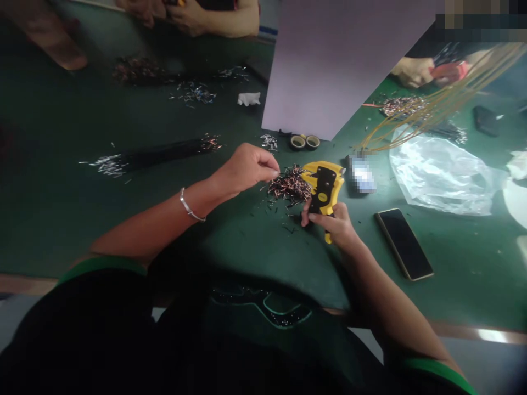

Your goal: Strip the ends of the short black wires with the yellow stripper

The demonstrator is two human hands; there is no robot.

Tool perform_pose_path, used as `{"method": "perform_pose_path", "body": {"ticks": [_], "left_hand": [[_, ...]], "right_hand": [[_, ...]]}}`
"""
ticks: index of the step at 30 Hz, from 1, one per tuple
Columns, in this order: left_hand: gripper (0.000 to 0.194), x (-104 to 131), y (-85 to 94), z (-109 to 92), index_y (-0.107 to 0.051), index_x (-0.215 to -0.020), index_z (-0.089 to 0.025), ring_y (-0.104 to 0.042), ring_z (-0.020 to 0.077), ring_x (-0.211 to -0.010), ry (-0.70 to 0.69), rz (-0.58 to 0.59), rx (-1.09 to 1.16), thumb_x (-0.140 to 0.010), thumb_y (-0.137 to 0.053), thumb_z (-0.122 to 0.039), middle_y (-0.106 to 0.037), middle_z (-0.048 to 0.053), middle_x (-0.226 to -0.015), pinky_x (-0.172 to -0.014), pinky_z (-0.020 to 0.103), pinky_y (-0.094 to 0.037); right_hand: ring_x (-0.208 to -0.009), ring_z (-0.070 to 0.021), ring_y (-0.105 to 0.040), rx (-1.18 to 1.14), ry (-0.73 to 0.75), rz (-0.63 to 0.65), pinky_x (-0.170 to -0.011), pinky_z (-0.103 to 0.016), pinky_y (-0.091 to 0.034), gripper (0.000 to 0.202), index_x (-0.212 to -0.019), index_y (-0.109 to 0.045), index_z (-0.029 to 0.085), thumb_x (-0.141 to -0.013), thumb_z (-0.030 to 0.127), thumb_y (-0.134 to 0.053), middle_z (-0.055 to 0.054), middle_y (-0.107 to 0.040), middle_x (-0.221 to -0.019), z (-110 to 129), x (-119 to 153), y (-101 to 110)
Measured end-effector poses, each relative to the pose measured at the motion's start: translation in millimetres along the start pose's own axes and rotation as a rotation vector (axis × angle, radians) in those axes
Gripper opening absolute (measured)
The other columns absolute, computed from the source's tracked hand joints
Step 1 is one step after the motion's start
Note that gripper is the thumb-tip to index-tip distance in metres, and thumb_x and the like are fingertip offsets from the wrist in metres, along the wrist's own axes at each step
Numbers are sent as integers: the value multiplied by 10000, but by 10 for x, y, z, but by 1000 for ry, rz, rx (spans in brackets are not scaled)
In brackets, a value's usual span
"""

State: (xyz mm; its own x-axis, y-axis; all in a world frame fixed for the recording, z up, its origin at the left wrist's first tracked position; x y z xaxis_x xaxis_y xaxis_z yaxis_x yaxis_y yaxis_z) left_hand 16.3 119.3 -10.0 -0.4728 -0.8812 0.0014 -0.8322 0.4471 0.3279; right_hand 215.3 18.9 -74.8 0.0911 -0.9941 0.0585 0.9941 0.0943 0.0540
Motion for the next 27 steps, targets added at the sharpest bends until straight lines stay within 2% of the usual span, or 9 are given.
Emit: {"method": "perform_pose_path", "body": {"ticks": [7, 13, 20, 27], "left_hand": [[64, 3, -29, -42, -762, -698, -155, -578, 118, -616, -41, 36, -33, -703, -699, -169, -673, 37, -612, -586, 278, -438], [86, 8, -62, -47, -770, -731, -147, -539, 97, -547, -34, 40, -27, -721, -706, -203, -678, 41, -619, -519, 261, -406], [95, -7, -88, -38, -776, -746, -145, -580, 109, -592, -42, 84, -21, -708, -698, -185, -684, 41, -634, -569, 265, -438], [99, 8, -94, -94, -777, -752, -158, -577, 108, -600, -76, 110, -59, -708, -695, -191, -686, 29, -640, -596, 266, -437]], "right_hand": [[-726, -216, -628, 5, 28, 222, -706, -371, -503, 258, -907, -684, 180, -735, 348, -778, -43, -700, -768, 73, 39, -9], [-750, -210, -622, -4, 36, 263, -731, -363, -489, 207, -905, -684, 187, -750, 301, -759, -34, -692, -790, 109, 58, -38], [-770, -223, -619, 40, -16, 271, -740, -376, -490, 231, -923, -685, 195, -723, 294, -743, -42, -695, -795, 148, 64, -44], [-791, -226, -630, 62, -8, 306, -757, -378, -506, 243, -940, -695, 188, -742, 315, -755, -54, -700, -816, 194, 76, -60]]}}
Point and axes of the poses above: each hand's wrist, its own x-axis away from the middle knuckle, its own y-axis out of the back of the hand, z = x × y, the point moved 6 cm from there along -x, towards the middle knuckle
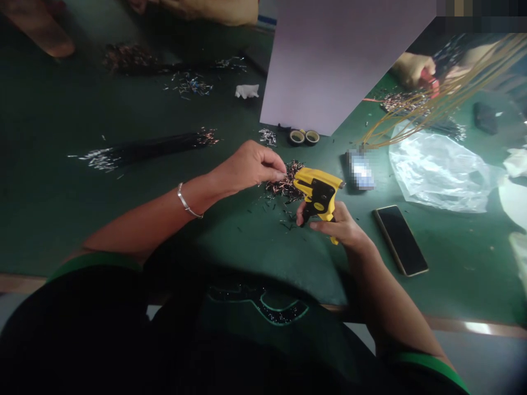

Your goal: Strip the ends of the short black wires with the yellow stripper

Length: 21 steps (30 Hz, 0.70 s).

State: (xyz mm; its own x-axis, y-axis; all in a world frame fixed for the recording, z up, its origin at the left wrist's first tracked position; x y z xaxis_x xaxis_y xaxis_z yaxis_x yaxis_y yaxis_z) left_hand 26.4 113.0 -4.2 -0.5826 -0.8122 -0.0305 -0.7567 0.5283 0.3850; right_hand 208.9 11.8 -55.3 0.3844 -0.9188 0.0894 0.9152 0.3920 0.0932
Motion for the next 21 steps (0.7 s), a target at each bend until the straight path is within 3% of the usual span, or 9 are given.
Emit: {"method": "perform_pose_path", "body": {"ticks": [21], "left_hand": [[110, -12, 13, -24, -789, -783, -141, -620, 116, -656, -39, 18, -30, -718, -705, -170, -722, 45, -705, -639, 254, -464]], "right_hand": [[-725, -217, -624, 107, 13, -60, -712, -383, -528, 176, -840, -697, 201, -712, 315, -736, -45, -684, -754, 52, -16, -40]]}}
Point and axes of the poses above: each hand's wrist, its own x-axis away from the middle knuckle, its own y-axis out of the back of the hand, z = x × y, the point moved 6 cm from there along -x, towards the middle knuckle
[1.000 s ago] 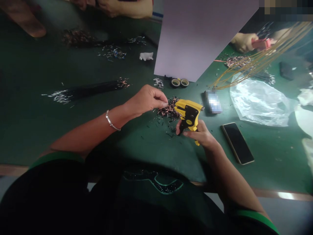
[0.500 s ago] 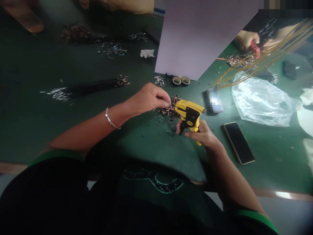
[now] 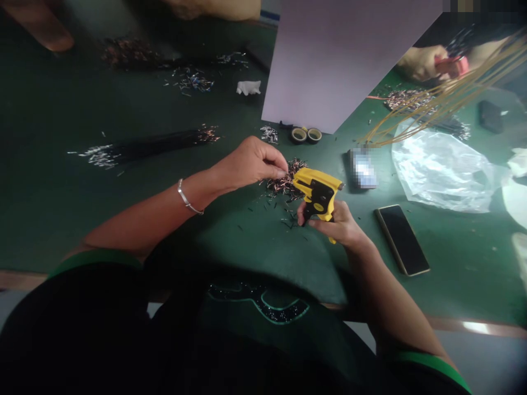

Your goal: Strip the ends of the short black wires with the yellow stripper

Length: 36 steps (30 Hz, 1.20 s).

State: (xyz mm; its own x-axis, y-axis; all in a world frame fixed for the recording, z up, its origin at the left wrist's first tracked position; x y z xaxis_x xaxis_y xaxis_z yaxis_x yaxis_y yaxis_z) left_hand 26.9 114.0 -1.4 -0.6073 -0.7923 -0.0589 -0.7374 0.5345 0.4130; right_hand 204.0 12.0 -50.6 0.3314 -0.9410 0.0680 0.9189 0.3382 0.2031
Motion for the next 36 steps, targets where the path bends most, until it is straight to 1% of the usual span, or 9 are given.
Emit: {"method": "perform_pose_path", "body": {"ticks": [6, 10, 16, 20, 24, 32, 36], "left_hand": [[112, -22, 2, 51, -792, -792, -140, -608, 113, -642, 17, -5, 18, -717, -709, -149, -703, 35, -674, -654, 263, -472], [105, -37, 16, 80, -792, -787, -146, -593, 108, -623, 21, -15, 22, -720, -712, -144, -693, 26, -658, -638, 259, -465], [118, -82, 49, 138, -797, -816, -143, -578, 100, -599, 2, -18, 2, -741, -716, -183, -686, 25, -646, -605, 245, -449], [129, -112, 68, 177, -799, -829, -148, -562, 95, -562, -27, -14, -26, -751, -716, -209, -681, 22, -628, -560, 234, -437], [132, -139, 86, 196, -797, -836, -153, -574, 99, -560, -73, -20, -38, -764, -713, -225, -690, 27, -637, -548, 233, -456], [151, -206, 92, 267, -793, -867, -151, -610, 112, -604, -110, -17, -38, -765, -683, -171, -720, 39, -684, -554, 225, -483], [148, -231, 85, 305, -793, -850, -153, -580, 97, -560, -103, -25, -29, -761, -675, -156, -721, 43, -693, -523, 220, -451]], "right_hand": [[-689, -195, -604, 17, 6, -44, -665, -355, -508, 107, -796, -678, 194, -712, 255, -703, -31, -669, -711, -37, -10, -13], [-651, -181, -593, 20, 0, -71, -635, -344, -503, 98, -793, -663, 194, -719, 248, -696, -20, -654, -682, -96, -18, -33], [-628, -164, -588, 66, -25, -121, -615, -324, -493, 128, -817, -661, 184, -716, 250, -704, -16, -649, -707, -170, -33, -58], [-591, -154, -573, 107, -36, -131, -589, -316, -483, 138, -803, -643, 184, -709, 273, -693, -6, -627, -678, -178, -53, -89], [-557, -142, -555, 104, -49, -158, -572, -308, -475, 140, -809, -613, 192, -718, 283, -670, 13, -601, -643, -207, -65, -101], [-496, -130, -525, 65, -46, -190, -527, -302, -443, 128, -811, -584, 211, -733, 285, -653, 38, -569, -586, -253, -81, -118], [-504, -129, -509, 93, 9, -256, -519, -297, -425, 106, -787, -579, 216, -736, 277, -650, 38, -557, -584, -253, -98, -107]]}}
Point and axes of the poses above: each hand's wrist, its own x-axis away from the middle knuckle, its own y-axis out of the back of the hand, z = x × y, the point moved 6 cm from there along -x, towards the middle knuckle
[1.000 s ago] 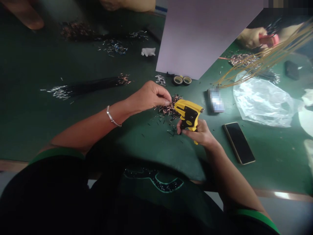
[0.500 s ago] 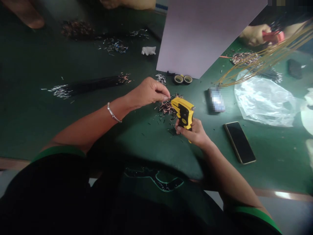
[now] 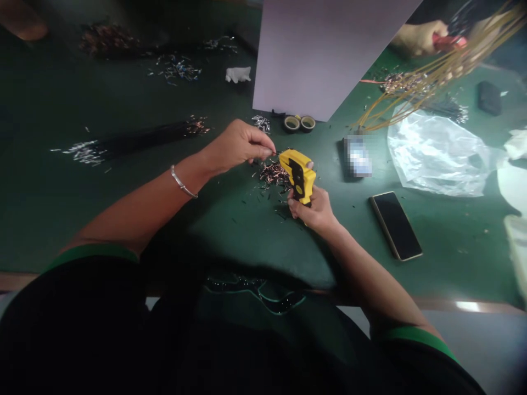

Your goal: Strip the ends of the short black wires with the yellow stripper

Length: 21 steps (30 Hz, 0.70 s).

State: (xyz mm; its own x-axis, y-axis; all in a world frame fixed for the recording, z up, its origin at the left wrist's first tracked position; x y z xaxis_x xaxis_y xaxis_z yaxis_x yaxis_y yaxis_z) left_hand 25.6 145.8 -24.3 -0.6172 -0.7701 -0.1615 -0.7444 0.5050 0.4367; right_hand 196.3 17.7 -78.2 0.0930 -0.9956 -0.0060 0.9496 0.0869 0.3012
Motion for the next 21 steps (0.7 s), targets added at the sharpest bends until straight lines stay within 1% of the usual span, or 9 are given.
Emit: {"method": "perform_pose_path", "body": {"ticks": [4, 6, 8, 10, 12, 16, 19, 21], "left_hand": [[136, -5, -6, 26, -794, -804, -159, -535, 84, -509, 22, -16, 3, -746, -671, -156, -705, 38, -652, -491, 222, -417], [127, 0, 0, 11, -792, -796, -157, -513, 81, -493, 17, -36, -16, -741, -679, -174, -692, 28, -625, -483, 225, -404], [112, 13, 10, -14, -783, -766, -145, -536, 89, -513, 12, -58, -48, -740, -683, -187, -685, 25, -606, -511, 233, -427], [104, 33, 18, -37, -774, -741, -135, -570, 100, -550, 12, -77, -66, -738, -687, -193, -683, 26, -597, -554, 240, -455], [104, 57, 14, -51, -770, -735, -136, -585, 105, -564, 18, -77, -68, -739, -690, -202, -688, 26, -601, -571, 245, -466], [111, 100, 15, -58, -767, -731, -144, -593, 108, -562, 33, -97, -70, -749, -689, -221, -697, 30, -606, -566, 249, -469], [123, 121, 22, -94, -773, -751, -148, -610, 114, -580, 16, -108, -95, -757, -683, -231, -715, 40, -638, -580, 255, -485], [126, 138, 23, -149, -777, -769, -156, -636, 124, -620, -21, -116, -130, -765, -677, -231, -732, 46, -682, -617, 262, -507]], "right_hand": [[-474, -123, -502, 4, -8, -41, -493, -289, -414, 111, -778, -580, 216, -736, 273, -666, 48, -553, -551, -26, -27, -5], [-422, -114, -491, -59, -40, -49, -467, -286, -410, 137, -778, -568, 216, -743, 292, -676, 60, -547, -519, -37, -36, -1], [-397, -109, -486, -149, -66, -20, -451, -285, -410, 170, -774, -567, 212, -732, 313, -698, 65, -544, -502, -34, -39, 0], [-443, -119, -532, -223, -82, 36, -478, -295, -443, 194, -805, -605, 195, -701, 288, -740, 45, -584, -577, -22, -34, 8], [-492, -135, -569, -295, -48, 26, -520, -312, -471, 175, -799, -623, 188, -703, 268, -745, 26, -609, -619, 6, -31, 75], [-591, -174, -615, -388, -16, 76, -603, -355, -503, 185, -842, -652, 188, -704, 258, -754, 0, -647, -696, 33, -26, 155], [-659, -195, -633, -402, -13, 61, -660, -374, -511, 217, -883, -665, 191, -706, 267, -764, -9, -658, -734, 41, -16, 192], [-680, -203, -635, -419, -17, 53, -680, -384, -516, 243, -896, -667, 194, -701, 285, -778, -13, -660, -750, 42, -5, 193]]}}
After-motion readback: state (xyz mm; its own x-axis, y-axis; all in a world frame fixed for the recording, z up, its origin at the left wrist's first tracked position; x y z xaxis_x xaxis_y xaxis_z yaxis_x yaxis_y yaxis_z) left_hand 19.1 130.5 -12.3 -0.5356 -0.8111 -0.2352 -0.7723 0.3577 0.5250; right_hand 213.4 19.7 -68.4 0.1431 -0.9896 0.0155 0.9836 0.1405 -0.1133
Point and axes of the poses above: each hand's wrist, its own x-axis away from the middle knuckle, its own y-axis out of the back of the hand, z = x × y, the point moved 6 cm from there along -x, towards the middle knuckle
